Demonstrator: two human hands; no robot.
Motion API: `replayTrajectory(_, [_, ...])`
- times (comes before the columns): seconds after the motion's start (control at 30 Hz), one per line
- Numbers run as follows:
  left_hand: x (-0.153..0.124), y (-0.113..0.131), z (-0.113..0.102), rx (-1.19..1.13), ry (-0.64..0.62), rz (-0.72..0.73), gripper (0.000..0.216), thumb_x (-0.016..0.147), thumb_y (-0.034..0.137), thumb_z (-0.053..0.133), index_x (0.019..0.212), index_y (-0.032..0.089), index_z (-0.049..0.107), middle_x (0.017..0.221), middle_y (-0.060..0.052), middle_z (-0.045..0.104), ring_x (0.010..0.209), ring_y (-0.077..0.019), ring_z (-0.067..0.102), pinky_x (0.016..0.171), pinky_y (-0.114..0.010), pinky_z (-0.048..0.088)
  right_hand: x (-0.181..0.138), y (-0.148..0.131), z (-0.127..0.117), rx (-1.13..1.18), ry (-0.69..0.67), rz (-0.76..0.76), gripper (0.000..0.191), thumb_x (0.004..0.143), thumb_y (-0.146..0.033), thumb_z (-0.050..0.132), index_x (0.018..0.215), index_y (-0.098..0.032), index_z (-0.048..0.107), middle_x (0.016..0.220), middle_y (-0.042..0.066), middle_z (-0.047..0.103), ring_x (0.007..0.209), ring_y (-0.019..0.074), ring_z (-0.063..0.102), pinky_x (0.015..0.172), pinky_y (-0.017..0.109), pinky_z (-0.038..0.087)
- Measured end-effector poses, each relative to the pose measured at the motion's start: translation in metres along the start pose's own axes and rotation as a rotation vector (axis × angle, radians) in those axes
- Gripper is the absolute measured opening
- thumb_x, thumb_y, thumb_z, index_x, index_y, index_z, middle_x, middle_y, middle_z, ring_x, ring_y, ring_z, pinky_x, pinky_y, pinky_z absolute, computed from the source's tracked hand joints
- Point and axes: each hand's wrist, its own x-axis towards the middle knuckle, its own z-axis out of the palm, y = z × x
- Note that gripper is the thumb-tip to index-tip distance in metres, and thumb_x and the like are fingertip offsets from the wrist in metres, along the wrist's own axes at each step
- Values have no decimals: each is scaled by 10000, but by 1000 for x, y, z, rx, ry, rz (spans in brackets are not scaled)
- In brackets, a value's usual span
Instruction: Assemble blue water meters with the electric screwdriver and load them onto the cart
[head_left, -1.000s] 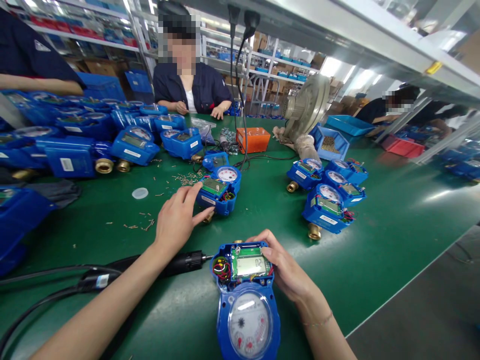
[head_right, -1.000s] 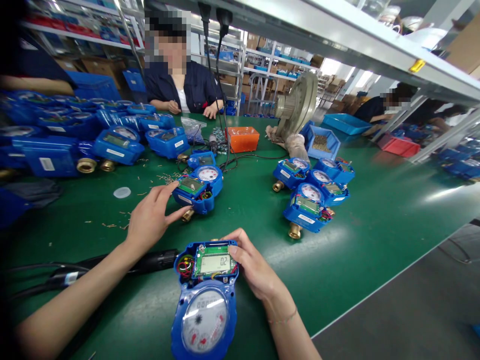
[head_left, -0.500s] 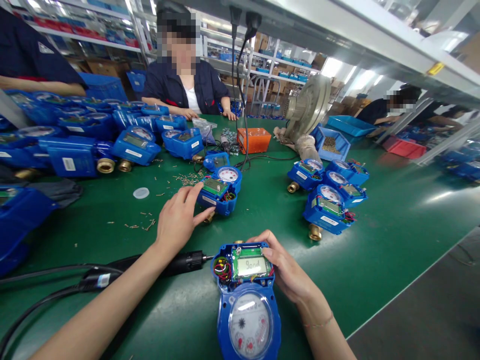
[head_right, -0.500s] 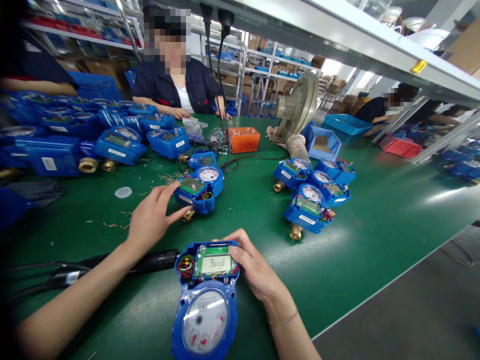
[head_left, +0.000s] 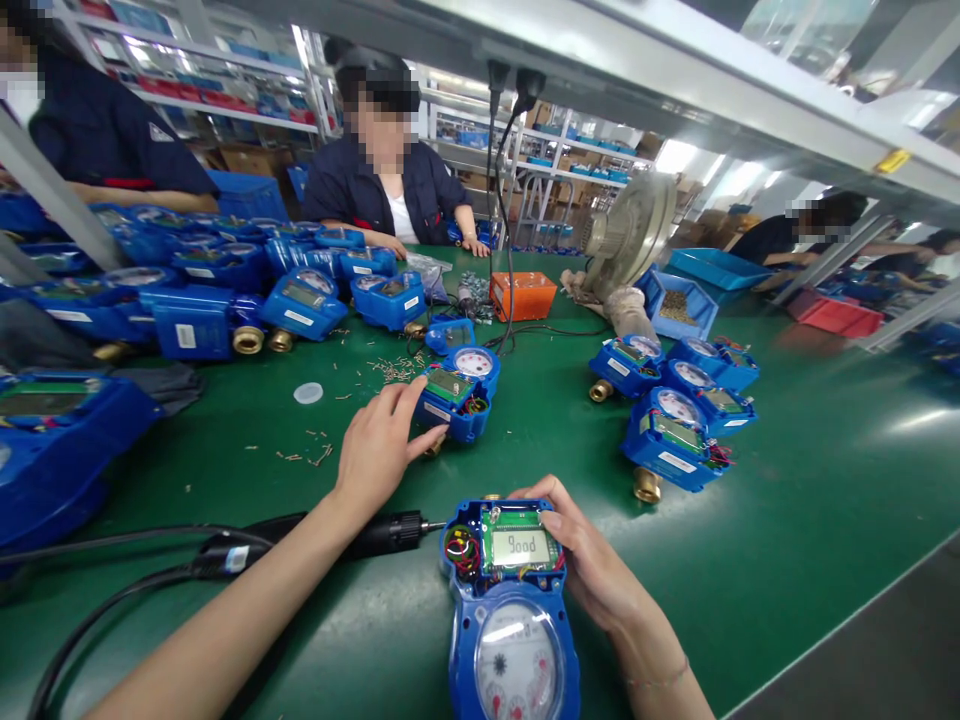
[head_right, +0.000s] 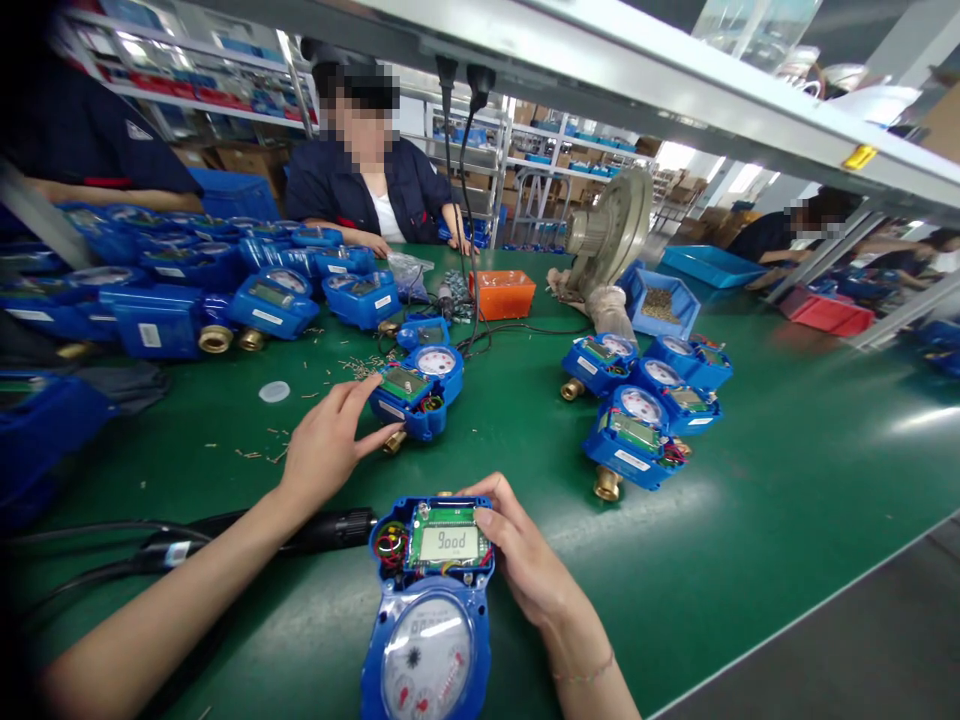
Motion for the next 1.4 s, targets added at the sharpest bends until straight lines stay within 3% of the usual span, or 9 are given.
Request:
replayTrajectory(0.13, [0,-1,-1,-12,5,4,630,878,511,573,1370,149,419,1198,-144,592,1025,-286,612,841,-366,508,0,-1,1,-23,21,2,172,926,-363,533,995,-207,510,1090,34,618,961,179,599,808,290,448])
replayTrajectory(0.37, [0,-2,1,-83,-11,-23,631,873,487,589,1384,168,400,1214,-147,580,1062,-295,603,887,-390,505,-3,3,-2,-15,5,11,220,946,-422,487,1045,-227,505,1195,57,595,1064,230,588,871,346,448])
replayTrajectory(0.53, [-3,0,8,-245,-5,-76,881,812,529,649,1485,174,205,1286,-189,526,1152,-328,569,904,-417,505,-2,4,-3,-19,3,-32,440,872,-592,530,1104,-218,535,1070,58,617,959,209,599,817,326,465])
replayTrajectory(0.7, [-5,4,6,-376,-22,-153,1057,750,585,684,1513,156,91,1329,-233,476,1254,-365,477,972,-490,455,-14,10,-4,82,118,-33,515,874,-609,513,1212,-222,549,1141,87,636,1043,238,609,926,408,442])
replayTrajectory(0.8, [0,13,0,-450,-57,-275,1093,722,623,684,1512,141,102,1357,-255,434,1292,-392,417,995,-542,416,-41,21,5,145,128,4,512,910,-589,462,1206,-191,588,1153,119,663,1082,248,610,990,435,406])
replayTrajectory(0.9, [9,33,2,-551,-49,-405,1143,668,610,734,1513,172,101,1391,-257,363,1317,-414,361,976,-577,408,-67,29,26,122,144,55,483,876,-505,586,1213,-159,597,1160,127,674,1108,251,608,1030,419,387])
replayTrajectory(1.07, [19,68,22,-594,67,-575,1203,587,527,816,1501,218,98,1393,-253,240,1312,-459,297,916,-637,400,-71,34,53,107,334,98,546,725,-400,781,1139,-90,605,1085,137,701,976,245,661,936,377,465])
replayTrajectory(1.23, [22,68,27,-622,157,-557,1159,609,456,811,1500,212,110,1305,-186,247,1308,-421,296,1048,-606,281,-79,39,50,151,439,-11,469,683,-368,810,1007,-77,636,981,123,721,865,212,669,815,319,502])
replayTrajectory(1.4, [14,45,15,-698,64,-403,1177,577,407,820,1517,233,133,1255,-150,312,1288,-390,368,1062,-555,331,-117,33,23,174,523,-69,431,725,-392,776,1005,-86,659,926,110,735,854,223,680,842,331,498])
